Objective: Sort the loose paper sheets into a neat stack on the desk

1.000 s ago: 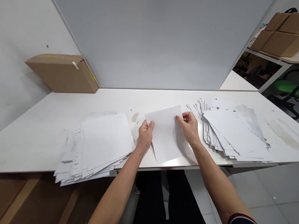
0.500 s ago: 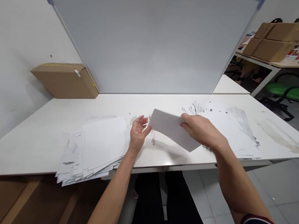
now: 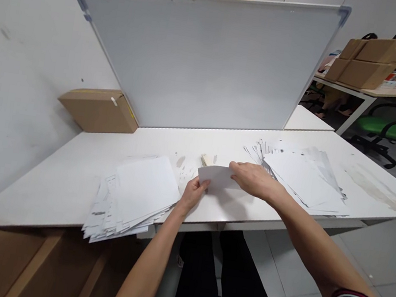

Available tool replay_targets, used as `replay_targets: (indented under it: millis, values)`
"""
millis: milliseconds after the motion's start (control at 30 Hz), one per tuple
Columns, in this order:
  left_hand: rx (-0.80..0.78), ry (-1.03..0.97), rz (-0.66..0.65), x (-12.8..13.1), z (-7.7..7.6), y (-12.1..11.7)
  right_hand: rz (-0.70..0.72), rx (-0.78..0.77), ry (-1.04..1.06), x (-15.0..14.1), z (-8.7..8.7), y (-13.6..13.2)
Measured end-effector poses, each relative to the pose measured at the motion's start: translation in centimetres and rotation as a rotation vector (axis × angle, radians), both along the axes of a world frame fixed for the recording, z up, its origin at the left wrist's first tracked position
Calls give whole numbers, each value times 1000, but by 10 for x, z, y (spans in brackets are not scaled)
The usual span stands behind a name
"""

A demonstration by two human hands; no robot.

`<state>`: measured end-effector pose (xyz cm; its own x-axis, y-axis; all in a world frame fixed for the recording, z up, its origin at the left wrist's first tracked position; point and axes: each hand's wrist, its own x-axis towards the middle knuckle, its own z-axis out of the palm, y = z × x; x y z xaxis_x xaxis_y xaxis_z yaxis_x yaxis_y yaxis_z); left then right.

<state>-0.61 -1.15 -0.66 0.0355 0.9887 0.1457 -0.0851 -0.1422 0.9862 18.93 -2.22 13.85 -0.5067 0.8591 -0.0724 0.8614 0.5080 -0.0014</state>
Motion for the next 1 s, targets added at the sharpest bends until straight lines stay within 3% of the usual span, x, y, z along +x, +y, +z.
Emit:
replay_targets:
  millis: [167,233,300,433,533,633,733,833,1000]
  values:
    - [56,-40,81,-3,6,-2,-26,8,81,2,4,1]
    - [97,-194,184,-4,15,-2,-72,9,289,8,5,2]
    - [131,-371,239,-3,26,-2,-92,5,625,15,-1,6]
    - [175,-392,176,5,46,-3,-89,-94,1335,17,-38,14]
    - [188,-256,176,11,48,-6,-117,-227,1611,8,-76,16]
    - [180,-108,211,13,36,-8,-146,-303,1679,1,-104,14]
    - [165,8,266,10,23,-7,-141,-344,1663,-1,-114,11]
    - [187,33,279,9,19,-6,-154,-326,1581,0,-110,12]
    - [198,9,313,15,28,-9,-276,-132,1360,12,-90,12]
